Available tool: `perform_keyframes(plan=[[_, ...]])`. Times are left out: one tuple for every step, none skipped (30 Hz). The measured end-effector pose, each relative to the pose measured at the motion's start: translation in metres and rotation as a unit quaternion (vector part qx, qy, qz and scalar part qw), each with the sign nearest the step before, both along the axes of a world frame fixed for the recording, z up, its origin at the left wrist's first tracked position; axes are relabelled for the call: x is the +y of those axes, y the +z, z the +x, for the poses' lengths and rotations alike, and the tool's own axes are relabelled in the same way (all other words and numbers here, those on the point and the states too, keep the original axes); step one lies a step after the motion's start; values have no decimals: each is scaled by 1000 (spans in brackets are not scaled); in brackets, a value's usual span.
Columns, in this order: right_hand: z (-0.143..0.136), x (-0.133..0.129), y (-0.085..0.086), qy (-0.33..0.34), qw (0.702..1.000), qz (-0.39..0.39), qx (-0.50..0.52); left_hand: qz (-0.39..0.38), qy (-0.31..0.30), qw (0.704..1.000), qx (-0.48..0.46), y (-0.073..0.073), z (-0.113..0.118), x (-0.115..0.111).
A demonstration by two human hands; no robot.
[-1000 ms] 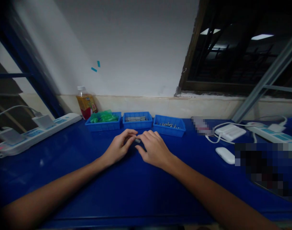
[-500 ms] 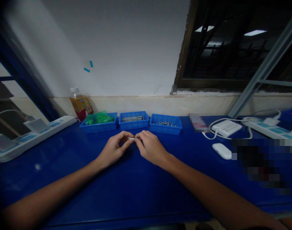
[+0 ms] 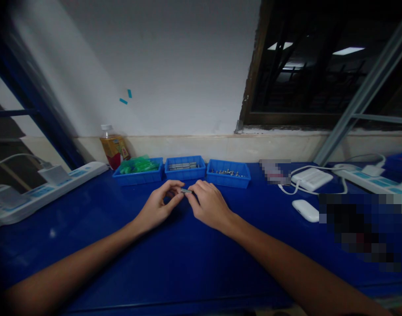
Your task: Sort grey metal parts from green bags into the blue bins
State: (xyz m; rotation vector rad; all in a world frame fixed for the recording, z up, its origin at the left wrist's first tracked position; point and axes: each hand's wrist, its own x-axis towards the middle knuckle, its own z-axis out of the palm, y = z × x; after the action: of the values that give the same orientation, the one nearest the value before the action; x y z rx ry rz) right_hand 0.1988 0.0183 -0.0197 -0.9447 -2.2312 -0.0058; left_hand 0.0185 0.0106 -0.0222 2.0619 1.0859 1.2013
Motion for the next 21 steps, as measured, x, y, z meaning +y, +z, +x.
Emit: perform_keyframes(plan=[[0,0,0,3,1000,-4,-2,9,-7,1000,-2,0,0,0],[0,0,0,6,1000,-7,-6,17,-13,1000,0,-1,0,1],[0,0,1,8,1000,-9,-11,22,-14,1000,4,-1,0,1],[0,0,1,10,1000,-11,-11,24,-12,1000,9,-1,0,2],[1,0,1,9,1000,-13,-7,25,-6,1000,14,-1,0,2],[1,0,1,7,1000,-14,1,24,1,1000,18,0,0,2],[1,0,1,6,1000,-15,11,24,8,999,22,0,-1,2],[1,-1,1,4,1000,-13,21,23,14,999,26,1,-1,1],[1,-1,0,5,1000,-10,26,21,19,999,30,2,-1,1],[1,-1,0,5,1000,-5,26,17,22,999,33,3,-1,1],[1,-1,0,7,1000,1,22,13,24,999,36,3,-1,0],[1,-2,1,8,1000,6,17,7,26,999,38,4,-1,0],[0,-2,1,8,1000,9,12,1,28,999,41,4,-1,0],[0,-2,1,8,1000,12,8,-3,29,999,42,4,-1,0],[0,-2,1,7,1000,13,4,-6,29,999,42,4,-1,0],[0,-2,1,5,1000,12,2,-8,28,999,40,3,-1,0],[0,-2,1,3,1000,12,0,-7,27,999,34,2,-1,0],[0,-2,2,2,1000,12,0,-4,22,999,28,2,-1,0],[0,-1,2,1,1000,12,0,1,16,1000,21,1,-1,0],[1,-1,2,1,1000,13,-1,8,8,1000,16,0,-1,0],[1,-1,2,1,1000,13,-2,16,1,1000,13,-1,-1,0]])
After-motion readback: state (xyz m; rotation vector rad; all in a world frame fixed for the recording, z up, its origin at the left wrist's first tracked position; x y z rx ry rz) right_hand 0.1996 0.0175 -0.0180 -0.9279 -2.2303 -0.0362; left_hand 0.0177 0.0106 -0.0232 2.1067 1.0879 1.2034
